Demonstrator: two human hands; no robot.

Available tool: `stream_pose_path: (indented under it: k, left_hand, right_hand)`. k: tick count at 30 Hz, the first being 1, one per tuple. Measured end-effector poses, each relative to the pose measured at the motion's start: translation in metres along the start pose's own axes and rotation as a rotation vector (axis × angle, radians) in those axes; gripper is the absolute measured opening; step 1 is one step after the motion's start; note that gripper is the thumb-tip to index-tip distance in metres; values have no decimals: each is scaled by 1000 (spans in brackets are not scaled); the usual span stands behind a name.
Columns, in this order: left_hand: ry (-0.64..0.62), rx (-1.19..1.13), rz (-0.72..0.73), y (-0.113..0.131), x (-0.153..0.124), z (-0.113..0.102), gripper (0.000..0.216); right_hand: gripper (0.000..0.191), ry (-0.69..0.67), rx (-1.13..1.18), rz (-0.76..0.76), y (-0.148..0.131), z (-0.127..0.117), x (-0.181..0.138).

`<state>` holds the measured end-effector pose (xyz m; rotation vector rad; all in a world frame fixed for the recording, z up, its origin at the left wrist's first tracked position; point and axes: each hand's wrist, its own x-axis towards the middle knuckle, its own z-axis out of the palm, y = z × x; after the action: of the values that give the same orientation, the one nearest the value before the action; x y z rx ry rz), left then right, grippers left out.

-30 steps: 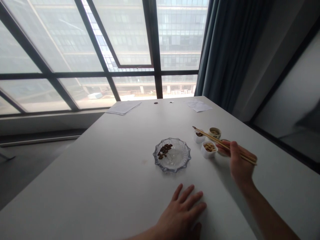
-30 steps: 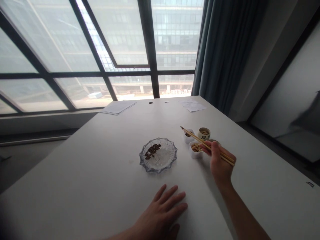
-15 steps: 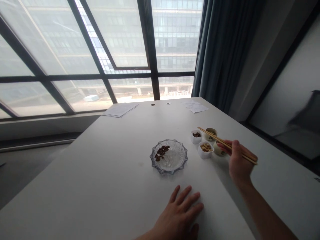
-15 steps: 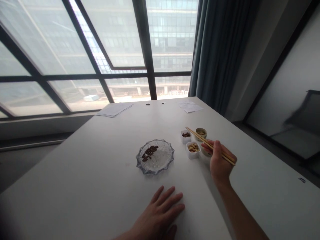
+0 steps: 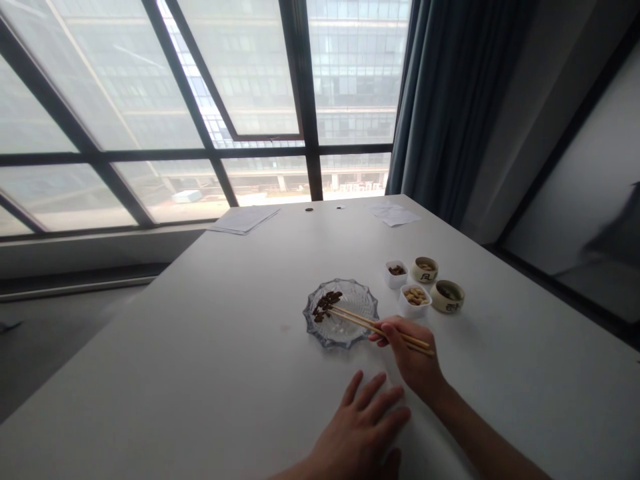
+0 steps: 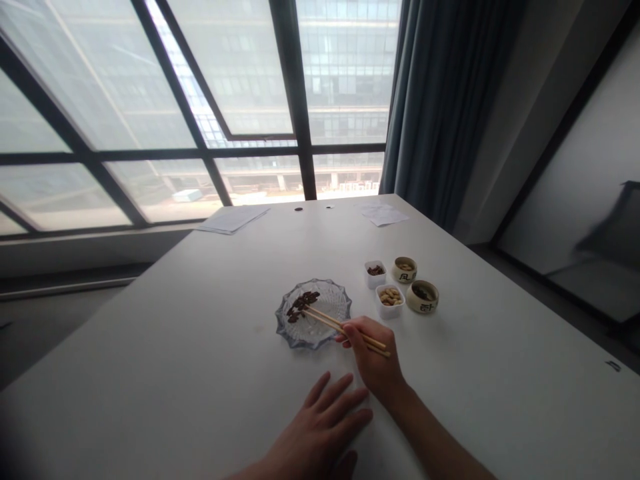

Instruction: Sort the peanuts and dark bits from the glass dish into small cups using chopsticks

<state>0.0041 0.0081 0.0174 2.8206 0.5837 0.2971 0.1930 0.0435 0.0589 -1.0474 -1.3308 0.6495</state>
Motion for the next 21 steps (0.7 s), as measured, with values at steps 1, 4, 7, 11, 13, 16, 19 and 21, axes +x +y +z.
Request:
stream_pose_path:
  k: [1, 4, 7, 11, 13, 16, 19, 21]
  left_hand:
    - [2, 1, 2, 0, 0, 1, 46]
    - [3, 0, 4, -1, 0, 2, 47]
    - [5, 1, 1, -1, 0, 3, 47]
    - [10, 4, 7, -1, 0, 4, 47]
    - [14, 2, 8, -1, 0, 4, 47]
    - [17, -3, 9, -1, -1, 4, 47]
    - [13, -9, 7, -1, -1, 3, 48]
    - [8, -13, 7, -1, -1, 3, 50]
  right_hand:
    - [27, -11, 0, 7, 0, 2, 0]
    - [27, -36, 2, 32, 2, 5, 0]
    - [29, -76, -4, 23, 4, 4, 0]
    - [31, -82, -33, -10, 2, 4, -2]
    - [31, -61, -48, -17, 0, 4, -2]
    - [30, -30, -46, -25, -2, 3, -2]
    - [29, 47, -33, -28, -3, -5, 2]
    - [29, 164, -34, -20, -6, -15, 7]
